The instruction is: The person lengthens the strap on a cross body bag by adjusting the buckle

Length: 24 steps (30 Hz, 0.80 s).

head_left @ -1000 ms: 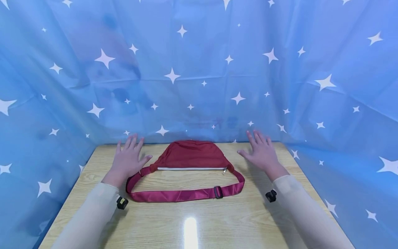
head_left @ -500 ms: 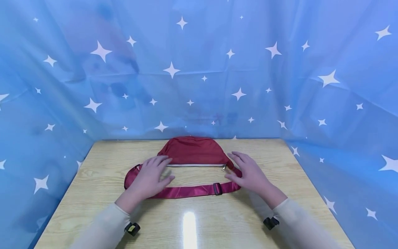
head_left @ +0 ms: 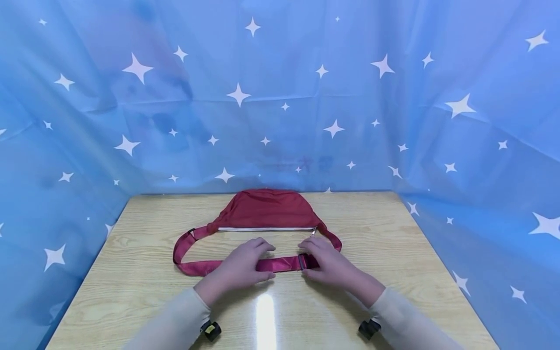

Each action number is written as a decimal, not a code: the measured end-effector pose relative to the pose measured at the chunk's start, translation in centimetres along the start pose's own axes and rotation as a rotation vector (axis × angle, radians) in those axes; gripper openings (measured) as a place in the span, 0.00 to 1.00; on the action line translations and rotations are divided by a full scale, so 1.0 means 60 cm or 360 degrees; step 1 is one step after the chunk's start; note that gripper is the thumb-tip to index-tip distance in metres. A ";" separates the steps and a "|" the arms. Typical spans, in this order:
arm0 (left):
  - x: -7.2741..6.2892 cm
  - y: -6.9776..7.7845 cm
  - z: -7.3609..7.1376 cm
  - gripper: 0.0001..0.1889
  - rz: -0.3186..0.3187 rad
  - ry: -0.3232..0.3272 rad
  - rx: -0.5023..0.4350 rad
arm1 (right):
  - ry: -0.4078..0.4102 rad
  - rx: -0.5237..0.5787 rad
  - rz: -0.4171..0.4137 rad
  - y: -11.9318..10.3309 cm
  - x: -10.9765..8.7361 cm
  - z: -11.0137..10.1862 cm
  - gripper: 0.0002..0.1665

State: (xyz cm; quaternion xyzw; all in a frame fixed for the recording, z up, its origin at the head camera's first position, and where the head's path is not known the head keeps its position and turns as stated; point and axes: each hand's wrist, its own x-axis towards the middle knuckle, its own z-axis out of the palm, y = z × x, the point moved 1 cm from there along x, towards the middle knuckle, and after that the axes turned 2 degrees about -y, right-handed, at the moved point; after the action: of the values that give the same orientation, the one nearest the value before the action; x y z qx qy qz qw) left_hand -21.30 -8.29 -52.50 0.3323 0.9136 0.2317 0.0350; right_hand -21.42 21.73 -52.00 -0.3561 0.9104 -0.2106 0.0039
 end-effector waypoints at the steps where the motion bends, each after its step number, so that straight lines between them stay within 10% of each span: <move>1: 0.004 0.004 0.004 0.34 -0.0001 -0.0007 0.0035 | -0.0009 -0.0025 -0.0020 0.000 0.001 0.004 0.38; 18: 0.027 0.020 0.014 0.14 0.0000 0.0049 0.0275 | 0.0036 -0.0118 -0.0103 -0.001 0.007 0.004 0.25; 24: 0.027 0.021 -0.003 0.14 -0.0024 0.0111 0.0069 | 0.0160 -0.0055 -0.0161 -0.002 0.005 -0.015 0.29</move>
State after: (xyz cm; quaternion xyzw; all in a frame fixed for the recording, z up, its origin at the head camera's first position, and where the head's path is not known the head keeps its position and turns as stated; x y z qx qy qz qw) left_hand -21.86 -6.49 -51.65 0.3178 0.9216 0.2230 -0.0023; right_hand -21.73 21.81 -51.08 -0.3908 0.8937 -0.2123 -0.0587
